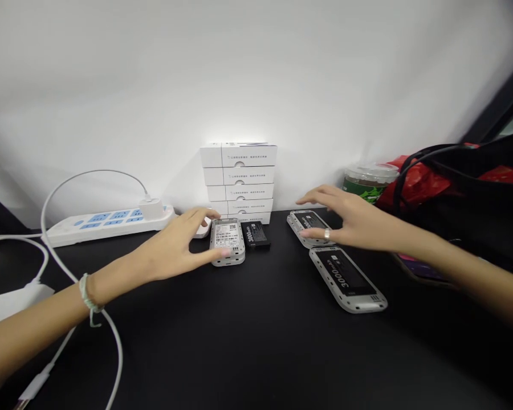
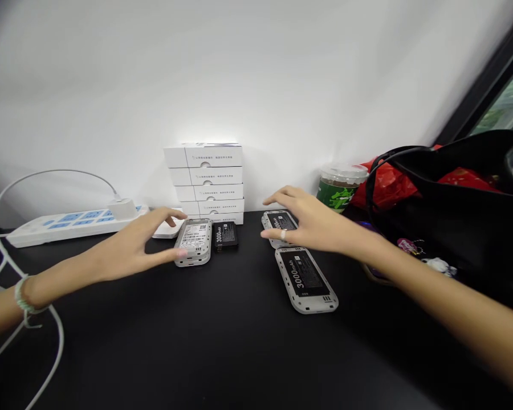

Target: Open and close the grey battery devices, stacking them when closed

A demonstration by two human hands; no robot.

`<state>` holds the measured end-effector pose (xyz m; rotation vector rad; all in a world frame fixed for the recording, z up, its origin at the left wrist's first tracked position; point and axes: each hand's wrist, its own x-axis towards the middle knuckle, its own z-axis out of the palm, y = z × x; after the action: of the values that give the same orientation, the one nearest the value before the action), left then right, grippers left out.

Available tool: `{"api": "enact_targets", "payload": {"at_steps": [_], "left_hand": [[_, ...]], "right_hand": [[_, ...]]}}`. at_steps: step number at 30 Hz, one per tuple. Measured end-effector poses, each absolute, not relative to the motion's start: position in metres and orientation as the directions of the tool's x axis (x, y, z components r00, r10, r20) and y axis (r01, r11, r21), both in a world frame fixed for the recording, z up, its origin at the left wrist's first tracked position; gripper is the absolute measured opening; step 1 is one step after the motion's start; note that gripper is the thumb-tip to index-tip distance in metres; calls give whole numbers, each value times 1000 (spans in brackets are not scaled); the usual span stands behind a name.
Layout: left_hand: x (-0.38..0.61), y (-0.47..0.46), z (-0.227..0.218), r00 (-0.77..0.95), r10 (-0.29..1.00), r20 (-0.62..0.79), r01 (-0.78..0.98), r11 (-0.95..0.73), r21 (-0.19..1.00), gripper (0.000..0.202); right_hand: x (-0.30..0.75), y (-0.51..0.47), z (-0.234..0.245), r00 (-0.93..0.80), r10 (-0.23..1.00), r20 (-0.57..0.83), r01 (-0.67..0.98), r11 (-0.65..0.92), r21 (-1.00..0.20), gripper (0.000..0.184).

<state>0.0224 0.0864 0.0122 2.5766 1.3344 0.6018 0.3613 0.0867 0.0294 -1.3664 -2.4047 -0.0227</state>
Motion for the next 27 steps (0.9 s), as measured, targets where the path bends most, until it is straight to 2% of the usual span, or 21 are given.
{"api": "enact_targets", "payload": {"at_steps": [2,3,5,8,12,15,18,21,24,27], "left_hand": [[29,79,17,494,803,334,728,-592,347,37],[32,74,20,496,794,352,716,-603,351,33],[41,62,23,539,767,347,681,-640,356,31],[50,44,24,623,726,290,633,-686,359,30],[53,29,23,662,711,237,619,-697,363,29],[52,26,21,666,725,174,634,-673,381,23],[51,25,16,646,756,106,668,-627,401,37],[52,22,12,614,788,46,693,-566,446,53],[54,16,9,576,817,-20,720,-496,485,68],[57,9,7,576,815,-68,719,-465,516,75]], "right_hand": [[381,97,31,-459,871,175,853,487,-188,92],[389,103,30,-447,891,82,867,454,-205,105],[398,113,27,-423,903,-72,884,394,-253,118],[399,121,22,-412,906,-95,874,363,-323,116],[385,111,25,-415,906,86,852,421,-312,110],[363,88,28,-516,839,172,787,543,-292,103],[332,56,23,-641,751,157,679,651,-340,100],[302,28,10,-696,696,174,615,704,-357,87],[287,13,-1,-685,708,170,609,686,-398,85],[289,13,-1,-660,733,164,585,638,-500,84]]}}
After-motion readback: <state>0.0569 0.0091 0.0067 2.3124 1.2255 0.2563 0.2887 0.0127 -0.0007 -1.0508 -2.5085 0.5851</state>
